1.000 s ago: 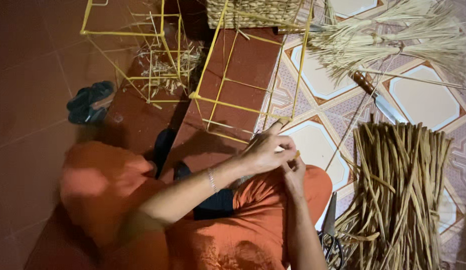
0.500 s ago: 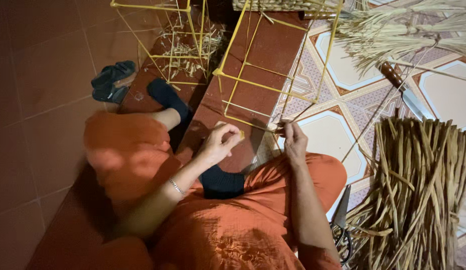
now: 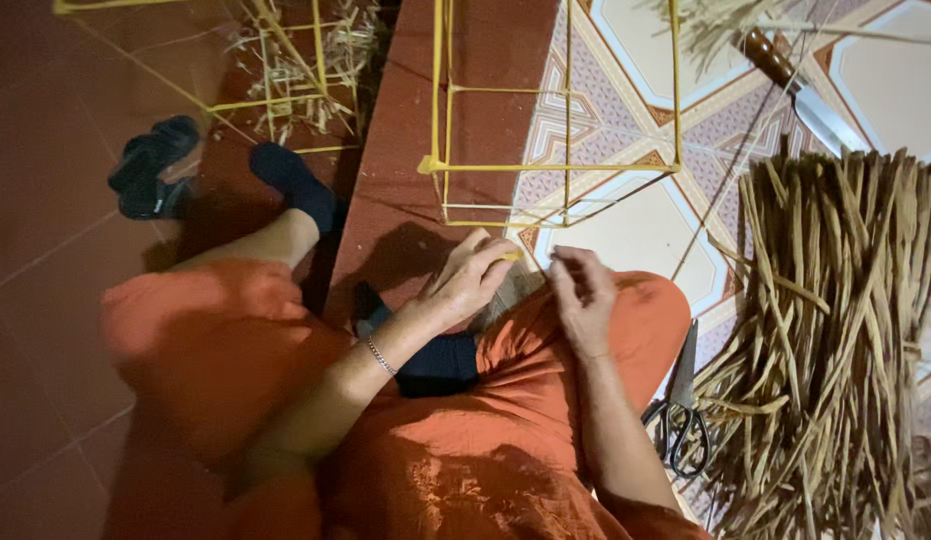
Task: The person sits on the floor and weaves thin bamboo strips into a yellow wire basket frame. They use scissors to trim excess strips and a knife to split bamboo pieces, securing them with tape at the joints.
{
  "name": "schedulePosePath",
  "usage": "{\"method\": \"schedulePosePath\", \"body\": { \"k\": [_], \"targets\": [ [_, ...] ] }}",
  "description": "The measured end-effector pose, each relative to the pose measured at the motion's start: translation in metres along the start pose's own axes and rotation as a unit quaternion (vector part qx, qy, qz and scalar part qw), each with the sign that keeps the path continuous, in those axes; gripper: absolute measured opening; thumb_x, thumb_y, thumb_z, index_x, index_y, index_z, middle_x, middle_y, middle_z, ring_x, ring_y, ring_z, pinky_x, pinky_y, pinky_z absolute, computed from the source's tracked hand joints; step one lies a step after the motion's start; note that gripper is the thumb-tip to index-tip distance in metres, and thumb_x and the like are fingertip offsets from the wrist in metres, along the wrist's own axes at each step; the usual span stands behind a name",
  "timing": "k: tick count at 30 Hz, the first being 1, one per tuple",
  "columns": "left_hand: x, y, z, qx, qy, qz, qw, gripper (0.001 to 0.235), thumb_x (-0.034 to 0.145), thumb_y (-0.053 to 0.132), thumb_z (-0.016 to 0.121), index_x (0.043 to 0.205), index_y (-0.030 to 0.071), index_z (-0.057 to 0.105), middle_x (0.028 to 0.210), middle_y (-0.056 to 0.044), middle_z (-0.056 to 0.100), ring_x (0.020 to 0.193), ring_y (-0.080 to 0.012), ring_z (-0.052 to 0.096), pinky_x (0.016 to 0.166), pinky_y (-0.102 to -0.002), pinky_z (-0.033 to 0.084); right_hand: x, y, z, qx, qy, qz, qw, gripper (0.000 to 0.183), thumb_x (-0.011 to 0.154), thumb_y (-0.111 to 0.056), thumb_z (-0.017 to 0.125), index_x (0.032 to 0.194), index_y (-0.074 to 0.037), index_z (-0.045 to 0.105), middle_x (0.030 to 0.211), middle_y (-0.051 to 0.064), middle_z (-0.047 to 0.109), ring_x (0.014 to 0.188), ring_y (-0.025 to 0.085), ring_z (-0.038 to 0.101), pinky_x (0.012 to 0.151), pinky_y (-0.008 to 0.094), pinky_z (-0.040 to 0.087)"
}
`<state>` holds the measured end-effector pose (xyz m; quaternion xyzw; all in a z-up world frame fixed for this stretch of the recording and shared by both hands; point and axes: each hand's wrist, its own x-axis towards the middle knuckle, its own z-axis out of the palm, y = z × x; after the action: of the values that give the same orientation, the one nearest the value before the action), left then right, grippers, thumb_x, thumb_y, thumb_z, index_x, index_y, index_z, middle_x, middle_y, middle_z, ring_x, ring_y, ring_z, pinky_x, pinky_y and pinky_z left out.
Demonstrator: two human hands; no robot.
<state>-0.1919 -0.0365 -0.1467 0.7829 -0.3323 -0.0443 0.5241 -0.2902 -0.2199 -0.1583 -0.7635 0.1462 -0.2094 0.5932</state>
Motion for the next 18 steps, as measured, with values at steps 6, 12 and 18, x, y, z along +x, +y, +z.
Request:
{"method": "schedulePosePath", "body": {
  "k": [6, 12, 18],
  "targets": [
    [0.008, 0.014, -0.002, 0.122, -0.058, -0.002, 0.991, 0.021, 0.094, 0.009, 0.068, 0.115, 0.009, 0.069, 0.103, -0.016, 0.06, 0.08, -0.0391, 0.068, 0.065, -0.048, 0.056, 0.015, -0.022, 0.011, -0.056, -0.036, -0.104, 0.992, 0.02, 0.091, -0.002, 0.076, 0.111, -0.001, 0.071, 0.101, 0.007, 0.071, 0.082, 0.011, 0.064, 0.073, 0.024, 0.051],
    [0.012, 0.014, 0.003, 0.159, -0.075, 0.02, 0.984, 0.024, 0.096, 0.01, 0.064, 0.12, 0.01, 0.064, 0.106, -0.018, 0.06, 0.074, -0.0404, 0.068, 0.06, -0.05, 0.056, 0.017, -0.018, 0.014, -0.1, -0.018, -0.129, 0.987, 0.014, 0.09, -0.002, 0.079, 0.101, -0.001, 0.071, 0.093, 0.007, 0.07, 0.074, 0.013, 0.064, 0.066, 0.024, 0.051],
    [0.013, 0.017, 0.004, 0.13, -0.074, 0.008, 0.989, 0.029, 0.099, 0.017, 0.069, 0.128, 0.013, 0.066, 0.108, -0.015, 0.066, 0.084, -0.0404, 0.071, 0.07, -0.049, 0.058, 0.02, -0.008, 0.015, -0.122, 0.011, -0.133, 0.984, 0.008, 0.093, 0.001, 0.072, 0.097, 0.0, 0.066, 0.091, 0.009, 0.066, 0.075, 0.016, 0.063, 0.067, 0.026, 0.05]
  ]
}}
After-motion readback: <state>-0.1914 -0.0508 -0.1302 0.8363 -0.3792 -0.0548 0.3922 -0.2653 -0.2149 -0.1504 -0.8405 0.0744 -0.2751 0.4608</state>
